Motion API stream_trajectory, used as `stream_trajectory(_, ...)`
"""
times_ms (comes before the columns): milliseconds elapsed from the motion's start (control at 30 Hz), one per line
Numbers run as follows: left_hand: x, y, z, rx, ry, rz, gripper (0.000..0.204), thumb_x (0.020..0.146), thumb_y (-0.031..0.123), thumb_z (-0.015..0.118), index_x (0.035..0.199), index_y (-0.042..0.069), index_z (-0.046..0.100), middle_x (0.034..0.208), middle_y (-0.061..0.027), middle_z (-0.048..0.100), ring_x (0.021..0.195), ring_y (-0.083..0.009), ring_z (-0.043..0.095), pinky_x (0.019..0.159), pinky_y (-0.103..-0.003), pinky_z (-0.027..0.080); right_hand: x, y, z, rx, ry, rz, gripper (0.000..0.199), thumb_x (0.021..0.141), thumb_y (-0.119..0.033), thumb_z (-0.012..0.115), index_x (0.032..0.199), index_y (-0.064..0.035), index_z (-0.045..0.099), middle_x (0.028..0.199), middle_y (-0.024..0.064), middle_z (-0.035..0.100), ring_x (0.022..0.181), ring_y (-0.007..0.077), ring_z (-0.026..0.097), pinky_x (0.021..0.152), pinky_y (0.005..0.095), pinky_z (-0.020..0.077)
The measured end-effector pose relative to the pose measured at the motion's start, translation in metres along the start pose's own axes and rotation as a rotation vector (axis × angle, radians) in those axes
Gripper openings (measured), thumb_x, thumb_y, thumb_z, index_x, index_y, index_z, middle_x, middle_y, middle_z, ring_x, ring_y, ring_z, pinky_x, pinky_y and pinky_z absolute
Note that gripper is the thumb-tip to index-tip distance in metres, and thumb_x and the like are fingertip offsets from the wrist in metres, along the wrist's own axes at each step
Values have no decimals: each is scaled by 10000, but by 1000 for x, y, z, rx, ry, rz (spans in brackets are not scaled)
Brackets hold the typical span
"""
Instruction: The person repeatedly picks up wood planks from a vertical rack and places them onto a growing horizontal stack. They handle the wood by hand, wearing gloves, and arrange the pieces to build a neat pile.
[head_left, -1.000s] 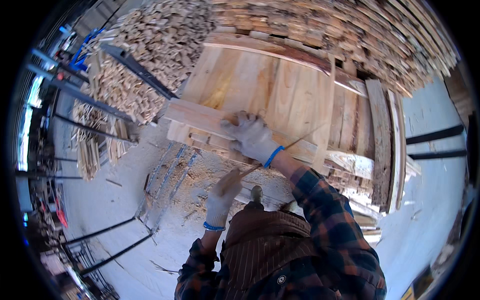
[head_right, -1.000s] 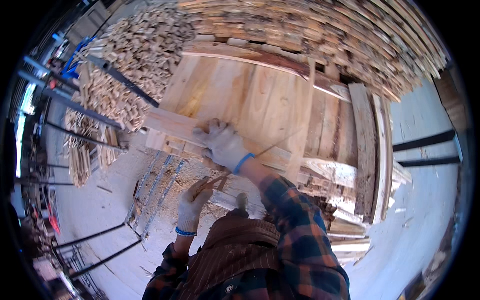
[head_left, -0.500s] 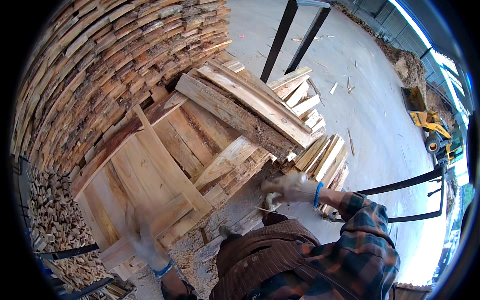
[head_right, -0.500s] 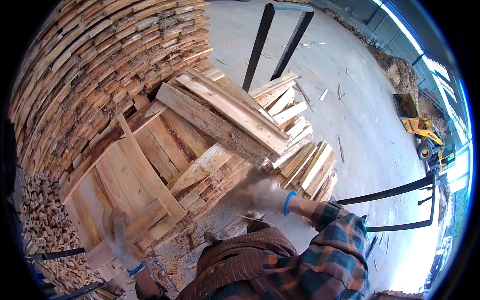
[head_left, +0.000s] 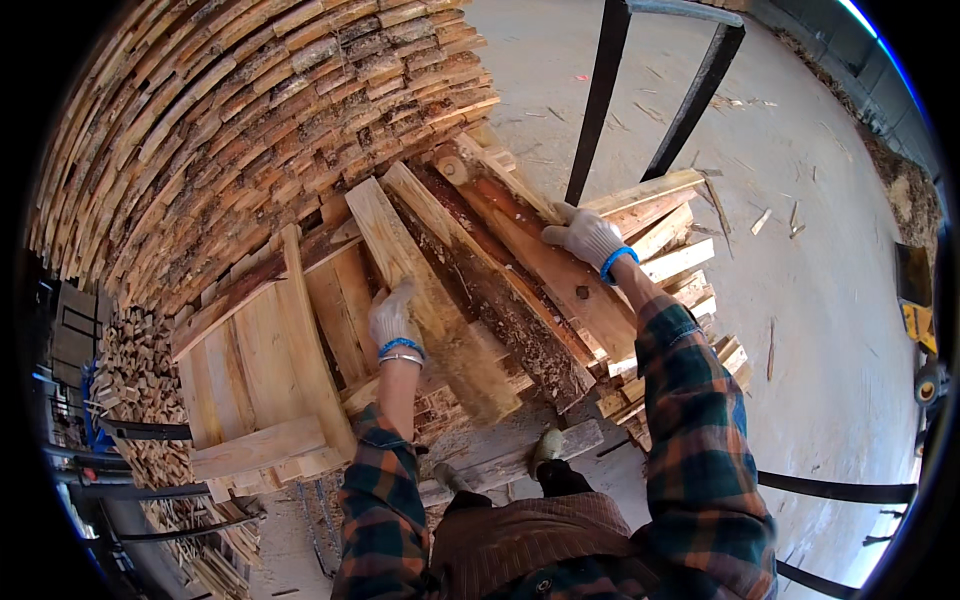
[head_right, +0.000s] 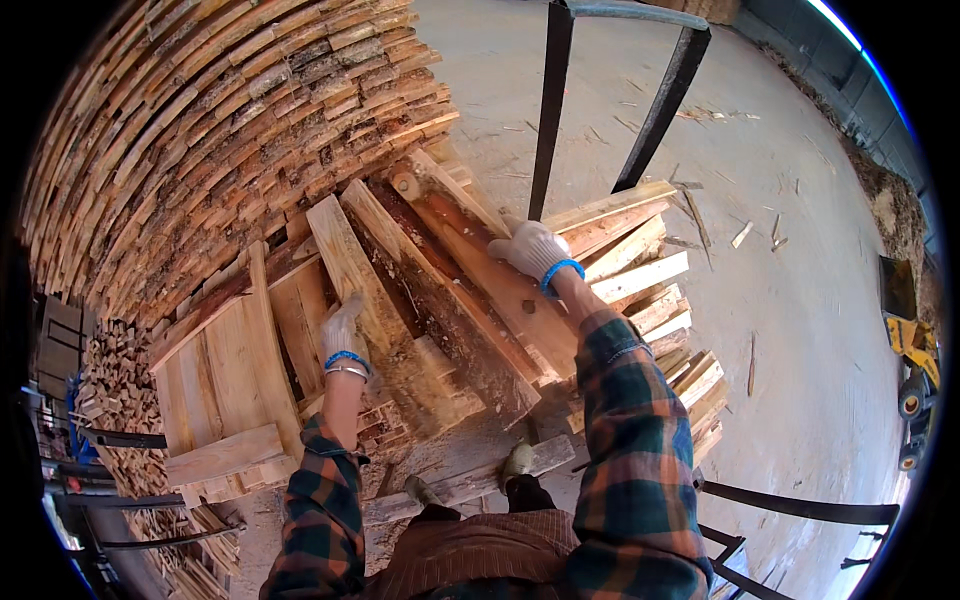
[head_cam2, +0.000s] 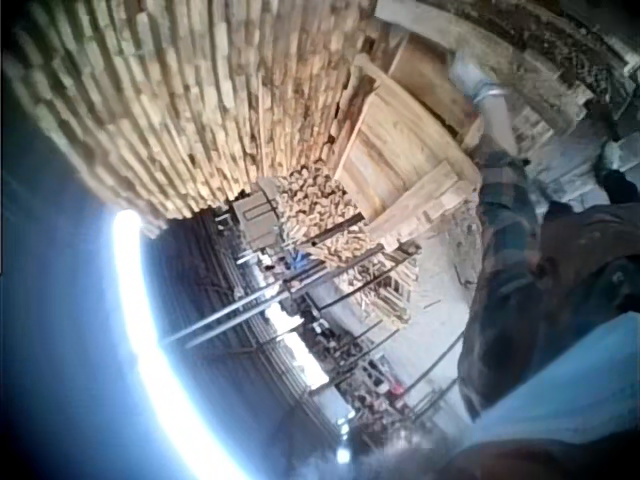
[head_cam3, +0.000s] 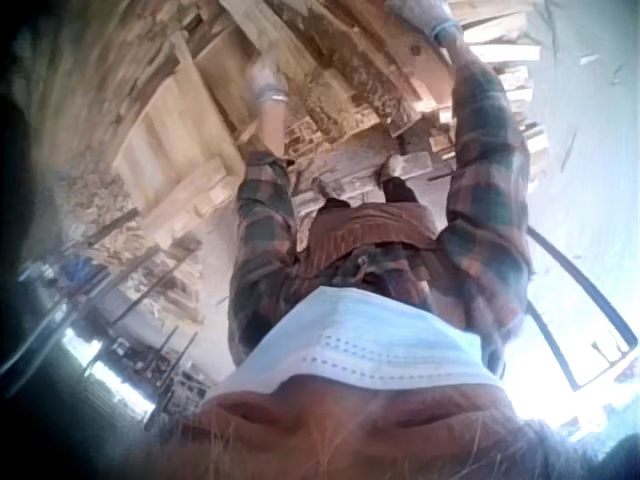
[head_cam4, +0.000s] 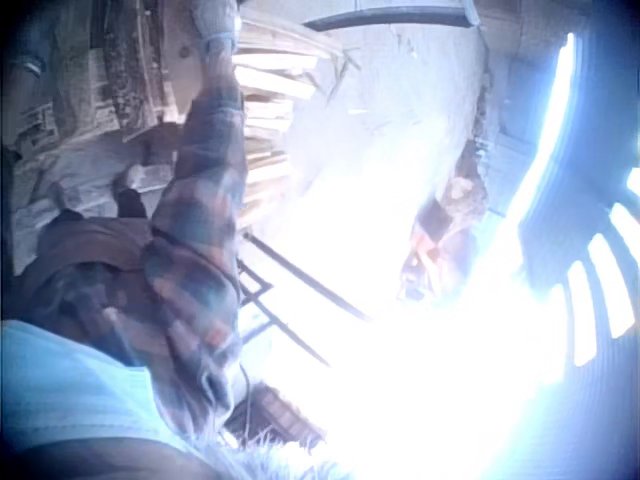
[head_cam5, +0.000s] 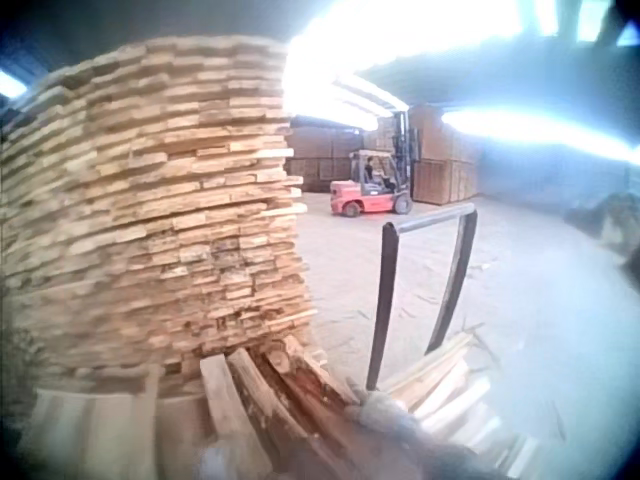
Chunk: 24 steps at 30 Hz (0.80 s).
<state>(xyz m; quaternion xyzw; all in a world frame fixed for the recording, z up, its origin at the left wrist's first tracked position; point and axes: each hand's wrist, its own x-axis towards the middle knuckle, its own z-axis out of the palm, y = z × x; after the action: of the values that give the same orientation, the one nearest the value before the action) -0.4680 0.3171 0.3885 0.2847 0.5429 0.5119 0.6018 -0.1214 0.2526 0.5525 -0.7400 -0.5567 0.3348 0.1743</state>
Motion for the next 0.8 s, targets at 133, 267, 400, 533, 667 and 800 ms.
stream_trajectory(133,-19,35,16,553,161,36,605,946,334,587,1440,35,404,1349,-183,512,1169,-311,534,995,-407,424,12,73,20,169,186,-107,699,814,-474,690,1332,-33,527,1198,245,628,1124,382,597,926,436,460)
stream_trajectory(267,-77,82,66,1471,391,443,554,959,360,562,1423,82,442,1292,-202,542,1165,-326,544,995,-442,451,10,64,8,80,105,-52,742,784,-474,727,1325,-9,524,1194,262,623,1137,376,591,937,432,452)
stream_trajectory(400,-98,46,147,1353,-243,1016,618,908,506,562,1377,110,489,1359,-198,529,1242,-386,510,886,-502,536,22,75,25,172,158,-148,688,778,-420,743,1290,-4,547,1187,246,631,1114,378,600,950,418,454)
stream_trajectory(533,-93,20,164,1481,-463,1053,521,879,364,536,1334,110,518,1359,-198,523,1266,-432,457,1023,-560,394,16,86,21,339,220,-233,641,773,-395,754,1289,-59,577,1202,218,635,1122,373,600,966,405,455)
stream_trajectory(667,-31,23,33,1666,-324,989,634,921,350,516,1483,94,373,1528,-161,360,1394,-461,303,1075,-483,408,8,54,6,302,69,-96,817,793,-447,728,1418,-4,443,1353,249,541,1262,363,513,1039,394,404)
stream_trajectory(800,-56,78,-5,1398,26,921,536,963,447,513,1440,208,459,1487,-158,428,1354,-422,397,1113,-524,332,22,65,14,236,124,-3,653,820,-415,707,1346,-61,551,1225,210,640,1167,341,586,994,381,432)
